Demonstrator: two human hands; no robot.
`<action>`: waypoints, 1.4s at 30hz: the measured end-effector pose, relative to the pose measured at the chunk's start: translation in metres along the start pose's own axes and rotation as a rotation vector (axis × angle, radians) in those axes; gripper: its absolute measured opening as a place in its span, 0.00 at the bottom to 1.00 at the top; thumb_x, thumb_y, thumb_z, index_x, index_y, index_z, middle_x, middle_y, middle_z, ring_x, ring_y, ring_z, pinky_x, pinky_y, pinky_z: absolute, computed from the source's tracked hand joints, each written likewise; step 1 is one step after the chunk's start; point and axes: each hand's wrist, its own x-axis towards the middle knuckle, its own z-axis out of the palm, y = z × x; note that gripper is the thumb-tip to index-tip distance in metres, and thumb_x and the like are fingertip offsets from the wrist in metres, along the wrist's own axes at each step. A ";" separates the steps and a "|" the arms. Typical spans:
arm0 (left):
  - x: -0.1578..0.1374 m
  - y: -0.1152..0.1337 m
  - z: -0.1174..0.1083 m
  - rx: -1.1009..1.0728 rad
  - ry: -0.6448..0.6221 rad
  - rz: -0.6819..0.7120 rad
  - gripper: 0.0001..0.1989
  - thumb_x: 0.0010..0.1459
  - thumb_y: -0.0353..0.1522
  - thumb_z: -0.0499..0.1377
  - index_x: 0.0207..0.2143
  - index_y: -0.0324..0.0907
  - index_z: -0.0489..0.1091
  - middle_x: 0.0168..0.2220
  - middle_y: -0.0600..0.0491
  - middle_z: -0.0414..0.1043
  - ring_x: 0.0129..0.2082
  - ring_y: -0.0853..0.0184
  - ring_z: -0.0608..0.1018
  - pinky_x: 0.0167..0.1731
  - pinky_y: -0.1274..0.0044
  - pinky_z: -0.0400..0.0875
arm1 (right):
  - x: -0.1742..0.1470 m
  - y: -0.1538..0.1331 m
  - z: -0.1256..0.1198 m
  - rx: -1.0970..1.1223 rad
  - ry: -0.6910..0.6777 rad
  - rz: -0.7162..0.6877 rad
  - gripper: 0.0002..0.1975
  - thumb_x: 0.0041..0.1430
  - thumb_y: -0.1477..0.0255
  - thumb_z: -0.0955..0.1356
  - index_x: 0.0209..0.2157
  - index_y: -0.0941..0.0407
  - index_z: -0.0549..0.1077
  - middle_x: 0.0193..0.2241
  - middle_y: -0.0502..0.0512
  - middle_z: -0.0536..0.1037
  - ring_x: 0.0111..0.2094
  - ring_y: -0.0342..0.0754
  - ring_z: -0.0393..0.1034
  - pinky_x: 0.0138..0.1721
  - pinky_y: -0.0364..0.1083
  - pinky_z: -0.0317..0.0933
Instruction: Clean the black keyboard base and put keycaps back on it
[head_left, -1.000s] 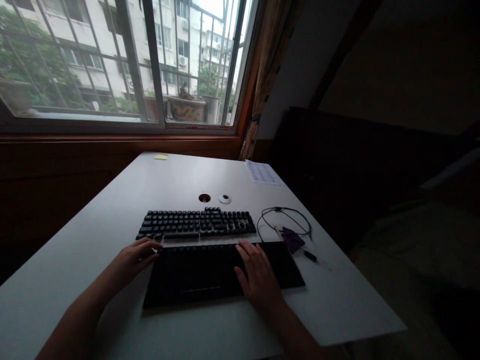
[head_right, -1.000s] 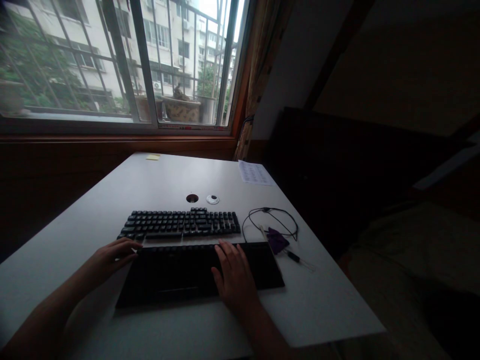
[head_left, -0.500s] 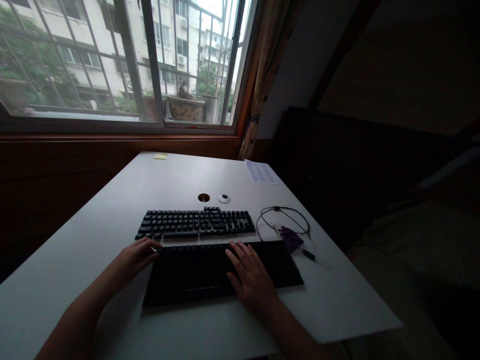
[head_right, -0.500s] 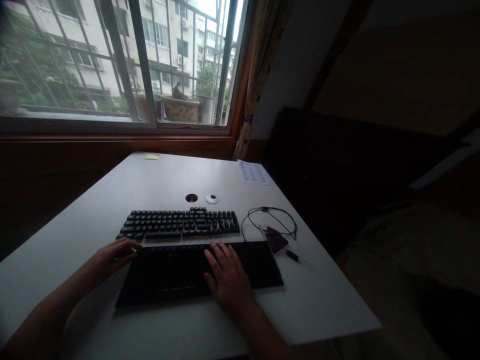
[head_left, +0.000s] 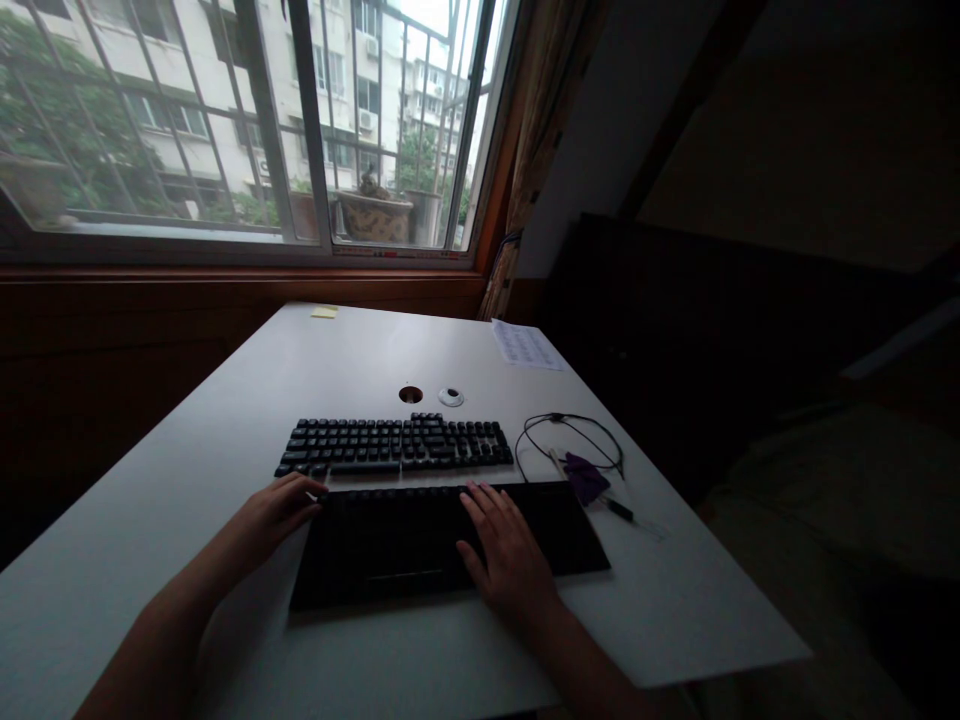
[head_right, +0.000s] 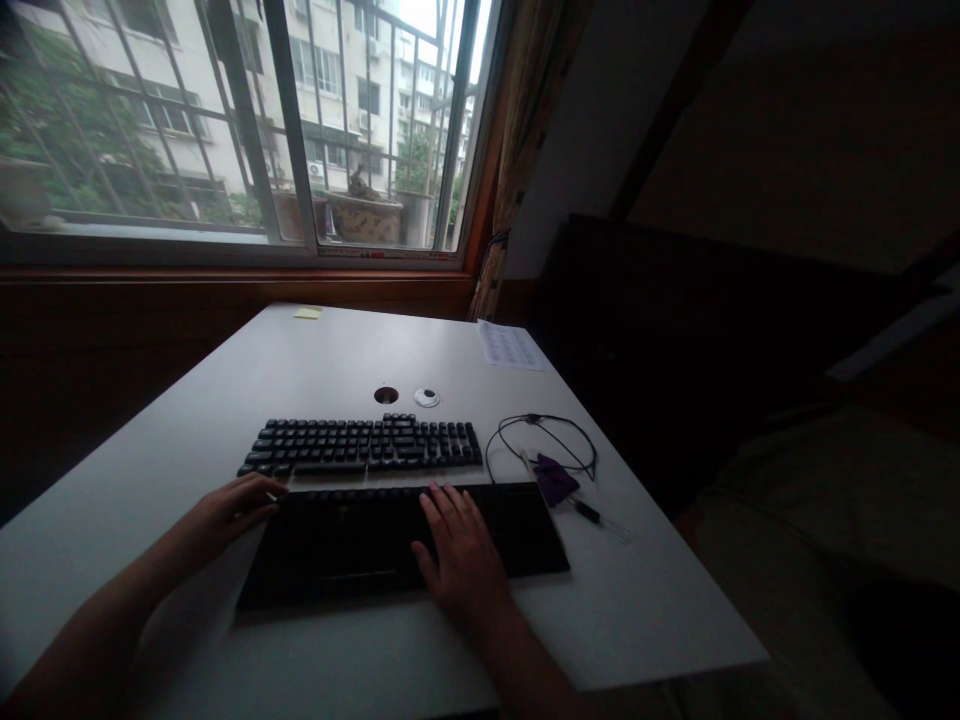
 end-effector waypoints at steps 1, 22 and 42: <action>0.000 0.000 0.000 0.001 0.005 0.001 0.13 0.66 0.41 0.57 0.47 0.46 0.75 0.42 0.50 0.79 0.35 0.62 0.82 0.33 0.73 0.78 | 0.000 0.000 0.001 -0.001 0.011 0.006 0.30 0.70 0.68 0.65 0.70 0.55 0.59 0.68 0.62 0.64 0.70 0.58 0.56 0.67 0.63 0.59; 0.000 -0.001 -0.001 0.020 0.017 -0.014 0.13 0.65 0.42 0.58 0.46 0.46 0.75 0.42 0.50 0.80 0.36 0.61 0.82 0.35 0.73 0.78 | -0.001 0.001 -0.001 0.009 -0.078 -0.018 0.33 0.70 0.62 0.66 0.71 0.57 0.58 0.70 0.60 0.62 0.71 0.57 0.54 0.68 0.61 0.59; 0.000 -0.001 -0.002 0.023 0.020 -0.003 0.13 0.65 0.42 0.58 0.46 0.46 0.75 0.42 0.50 0.80 0.37 0.60 0.83 0.36 0.73 0.78 | 0.004 -0.009 -0.010 -0.010 -0.031 -0.037 0.28 0.67 0.67 0.68 0.67 0.54 0.66 0.68 0.59 0.64 0.71 0.65 0.50 0.62 0.64 0.65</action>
